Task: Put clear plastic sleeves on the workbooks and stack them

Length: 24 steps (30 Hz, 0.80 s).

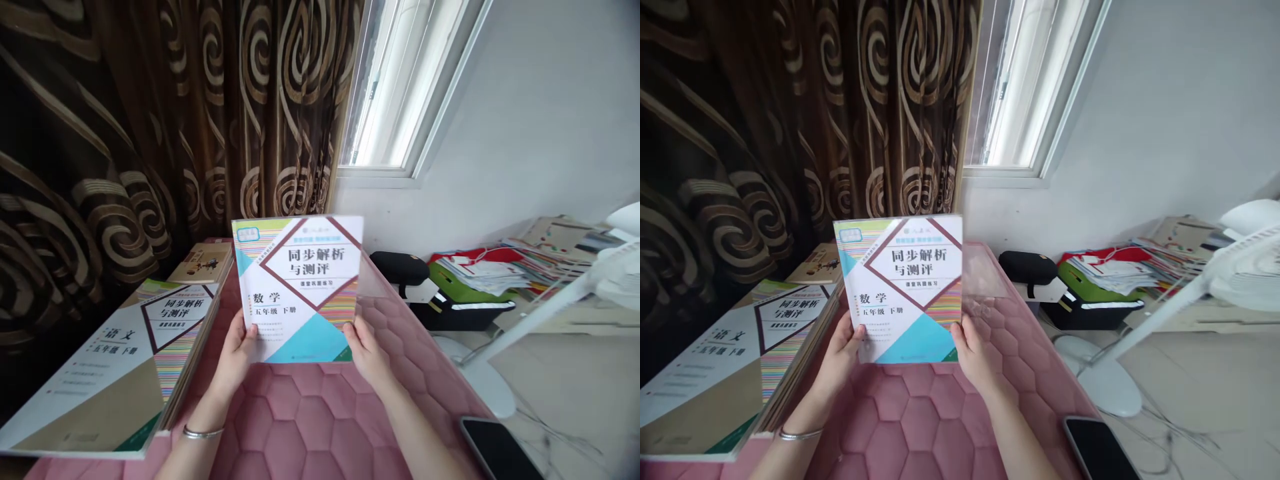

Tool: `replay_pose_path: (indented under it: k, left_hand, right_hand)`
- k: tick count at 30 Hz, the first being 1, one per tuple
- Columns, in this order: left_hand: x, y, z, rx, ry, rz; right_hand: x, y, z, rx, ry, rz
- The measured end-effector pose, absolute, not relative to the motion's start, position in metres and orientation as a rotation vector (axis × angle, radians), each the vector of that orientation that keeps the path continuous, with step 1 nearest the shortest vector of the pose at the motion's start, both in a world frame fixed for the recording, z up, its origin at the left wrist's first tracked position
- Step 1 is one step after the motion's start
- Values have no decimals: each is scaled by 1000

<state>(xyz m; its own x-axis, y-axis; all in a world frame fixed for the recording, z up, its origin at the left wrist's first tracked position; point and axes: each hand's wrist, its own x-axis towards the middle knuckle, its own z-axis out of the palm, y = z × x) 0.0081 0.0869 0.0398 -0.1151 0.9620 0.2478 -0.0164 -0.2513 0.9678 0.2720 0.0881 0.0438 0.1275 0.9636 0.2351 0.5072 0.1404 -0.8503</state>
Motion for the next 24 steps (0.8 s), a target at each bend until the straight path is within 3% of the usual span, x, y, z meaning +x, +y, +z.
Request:
replay_pose_path:
  k: [10, 18, 24]
  left_hand:
    - [5, 84, 2, 1338, 1261, 1434]
    - [15, 86, 17, 1438, 1520, 1427]
    - [19, 78, 33, 1454, 1771, 1232]
  right_hand:
    - [260, 96, 8, -1378, -1507, 756]
    - [256, 96, 15, -1490, -1496, 620]
    - [264, 94, 24, -1508, -1479, 827]
